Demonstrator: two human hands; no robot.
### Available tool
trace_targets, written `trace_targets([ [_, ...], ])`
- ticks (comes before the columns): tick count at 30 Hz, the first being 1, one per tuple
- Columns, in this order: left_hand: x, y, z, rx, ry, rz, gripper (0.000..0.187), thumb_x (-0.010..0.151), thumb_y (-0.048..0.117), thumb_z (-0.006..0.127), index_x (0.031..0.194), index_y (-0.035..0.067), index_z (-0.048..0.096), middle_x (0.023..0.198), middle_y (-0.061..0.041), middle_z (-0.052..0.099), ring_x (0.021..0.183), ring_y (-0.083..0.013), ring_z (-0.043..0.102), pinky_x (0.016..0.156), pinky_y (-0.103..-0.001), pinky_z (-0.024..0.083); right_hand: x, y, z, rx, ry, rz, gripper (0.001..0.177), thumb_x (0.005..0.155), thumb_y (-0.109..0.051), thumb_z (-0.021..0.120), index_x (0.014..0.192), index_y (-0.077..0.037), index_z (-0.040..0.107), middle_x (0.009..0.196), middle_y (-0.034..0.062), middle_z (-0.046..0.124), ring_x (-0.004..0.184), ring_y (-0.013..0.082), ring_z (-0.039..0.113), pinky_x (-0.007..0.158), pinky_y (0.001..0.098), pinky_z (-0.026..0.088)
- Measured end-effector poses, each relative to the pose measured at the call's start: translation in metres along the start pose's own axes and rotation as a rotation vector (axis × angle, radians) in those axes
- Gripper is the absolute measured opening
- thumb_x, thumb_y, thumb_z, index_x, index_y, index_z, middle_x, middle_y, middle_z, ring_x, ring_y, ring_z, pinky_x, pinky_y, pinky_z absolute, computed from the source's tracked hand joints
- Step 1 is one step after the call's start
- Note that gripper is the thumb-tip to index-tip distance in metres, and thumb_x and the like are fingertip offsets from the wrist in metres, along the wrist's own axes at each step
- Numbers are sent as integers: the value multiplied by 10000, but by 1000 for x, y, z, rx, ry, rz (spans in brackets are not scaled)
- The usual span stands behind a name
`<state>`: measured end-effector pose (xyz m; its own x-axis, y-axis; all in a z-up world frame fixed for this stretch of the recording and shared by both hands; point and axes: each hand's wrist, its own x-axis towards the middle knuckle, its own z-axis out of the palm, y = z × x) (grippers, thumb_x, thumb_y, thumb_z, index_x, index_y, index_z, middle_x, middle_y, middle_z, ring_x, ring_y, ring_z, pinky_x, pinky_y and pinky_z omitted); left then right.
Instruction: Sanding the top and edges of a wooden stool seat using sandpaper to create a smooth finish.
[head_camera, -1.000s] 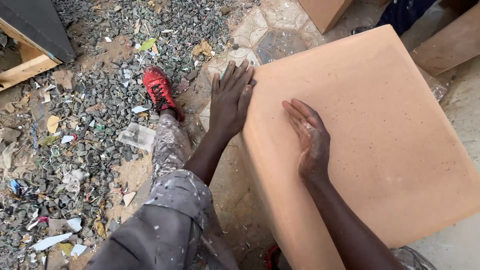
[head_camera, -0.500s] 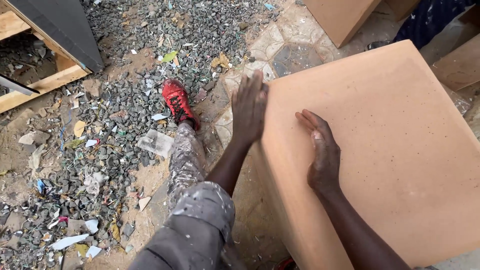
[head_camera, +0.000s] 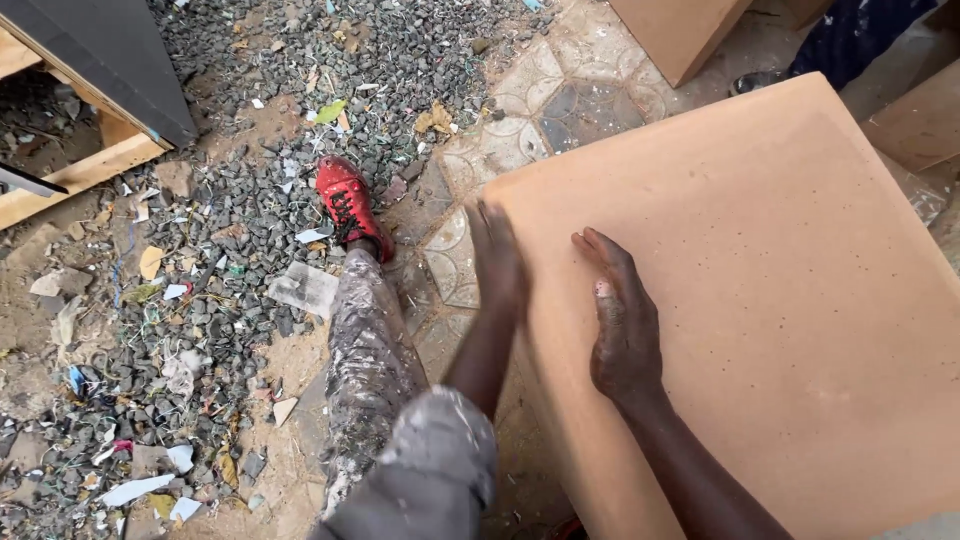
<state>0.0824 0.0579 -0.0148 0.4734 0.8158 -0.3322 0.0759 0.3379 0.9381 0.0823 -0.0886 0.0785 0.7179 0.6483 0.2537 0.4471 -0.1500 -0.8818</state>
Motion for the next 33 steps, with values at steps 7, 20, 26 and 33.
trace_targets([
  [7, -118, 43, -5, -75, -65, 23, 780, 1070, 449, 354, 1653, 89, -18, 1722, -226, 73, 1581, -394, 122, 1270, -550, 167, 8, 4, 1, -17, -19, -14, 550, 1037, -257, 293, 1524, -37, 423, 1485, 186, 561, 1439, 351, 477, 1235, 509, 287],
  [20, 24, 37, 7, 425, -40, 266, 741, 1040, 460, 244, 1624, 92, -26, 1736, -164, 54, 1593, -347, 91, 1253, -534, 139, 7, -4, -2, 33, 43, -44, 528, 987, -239, 328, 1442, -3, 458, 1396, 221, 625, 1332, 336, 582, 1104, 467, 423],
  [26, -210, -19, -19, 449, -155, 502, 720, 1055, 341, 321, 1570, -117, 112, 1684, -339, 87, 1583, -468, 64, 1254, -574, 53, 7, 6, 0, 82, 49, -65, 494, 996, -215, 343, 1378, 30, 538, 1393, 195, 623, 1323, 310, 574, 1135, 428, 406],
  [33, -201, -33, -42, 730, -359, 644, 603, 1076, 328, 243, 1604, 38, 246, 1713, -179, 190, 1596, -353, 112, 1269, -554, 87, -23, 33, -28, 1050, 245, 173, 581, 1026, -345, 389, 1442, 56, 446, 1435, 243, 535, 1429, 283, 476, 1282, 396, 318],
])
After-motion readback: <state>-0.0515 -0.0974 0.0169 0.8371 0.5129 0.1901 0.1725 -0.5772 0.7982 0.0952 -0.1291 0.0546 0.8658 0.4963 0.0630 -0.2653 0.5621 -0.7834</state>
